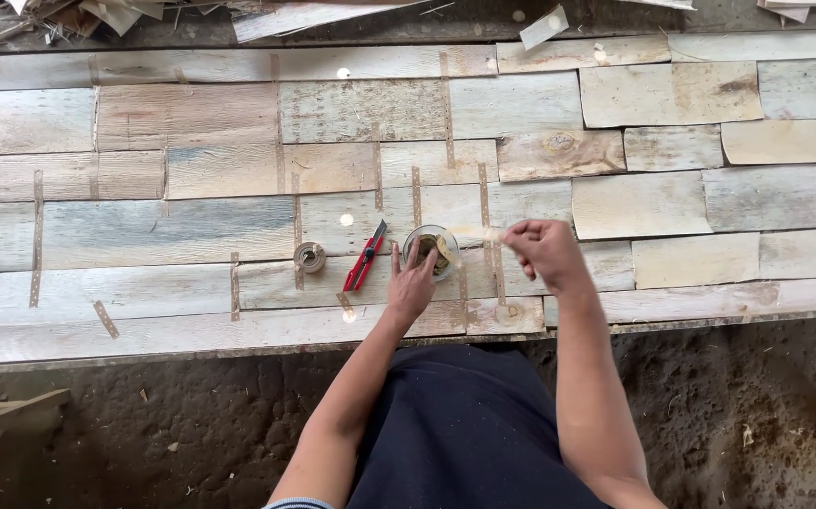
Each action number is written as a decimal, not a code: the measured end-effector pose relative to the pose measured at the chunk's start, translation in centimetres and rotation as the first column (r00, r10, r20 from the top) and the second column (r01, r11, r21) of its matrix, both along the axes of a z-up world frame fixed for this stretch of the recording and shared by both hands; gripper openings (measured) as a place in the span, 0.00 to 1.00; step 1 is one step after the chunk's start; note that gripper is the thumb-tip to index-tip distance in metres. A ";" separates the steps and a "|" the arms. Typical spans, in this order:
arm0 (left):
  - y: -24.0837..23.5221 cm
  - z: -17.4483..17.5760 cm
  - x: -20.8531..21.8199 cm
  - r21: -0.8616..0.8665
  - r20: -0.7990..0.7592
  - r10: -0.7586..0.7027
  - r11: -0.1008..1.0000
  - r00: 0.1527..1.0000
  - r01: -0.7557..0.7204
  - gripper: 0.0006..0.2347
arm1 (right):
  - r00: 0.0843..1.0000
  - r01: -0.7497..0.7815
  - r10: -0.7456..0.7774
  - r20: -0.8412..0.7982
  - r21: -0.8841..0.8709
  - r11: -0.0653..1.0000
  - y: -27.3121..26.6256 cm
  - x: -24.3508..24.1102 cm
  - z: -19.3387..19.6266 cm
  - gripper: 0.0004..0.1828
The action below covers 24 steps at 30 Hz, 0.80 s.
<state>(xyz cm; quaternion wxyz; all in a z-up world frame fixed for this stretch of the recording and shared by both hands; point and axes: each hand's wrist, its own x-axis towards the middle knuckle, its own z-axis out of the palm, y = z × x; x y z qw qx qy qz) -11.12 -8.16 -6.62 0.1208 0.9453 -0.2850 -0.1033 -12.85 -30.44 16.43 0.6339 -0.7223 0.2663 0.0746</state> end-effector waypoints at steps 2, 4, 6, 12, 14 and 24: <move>0.1 -1.8 -0.4 -0.073 0.158 0.004 0.997 0.987 0.007 0.21 | 0.999 0.001 -0.001 0.040 0.001 1.000 -0.7 0.4 1.4 0.05; 0.1 -3.6 -0.4 -0.144 0.314 0.017 0.989 0.949 0.029 0.11 | 0.997 0.004 -0.004 0.081 0.001 1.000 -1.3 0.8 1.9 0.05; 0.2 -5.6 -0.1 -0.218 0.364 0.029 0.974 0.931 0.055 0.05 | 0.996 -0.001 -0.001 0.089 0.029 1.000 -1.8 1.0 1.4 0.06; 0.8 -2.5 -0.6 -0.212 0.348 0.123 0.976 0.929 -0.050 0.06 | 0.996 -0.094 0.094 0.004 0.037 0.995 -3.0 2.8 -1.3 0.12; 1.0 -3.3 -0.7 -0.214 0.322 0.155 0.973 0.934 -0.088 0.07 | 0.993 -0.121 0.121 -0.006 0.013 0.993 -3.4 3.6 -2.4 0.15; -4.0 9.3 3.2 -0.834 -0.108 0.198 0.515 0.974 -0.197 0.04 | 0.862 -0.474 0.507 0.003 -0.349 0.808 -2.9 5.6 -1.2 0.31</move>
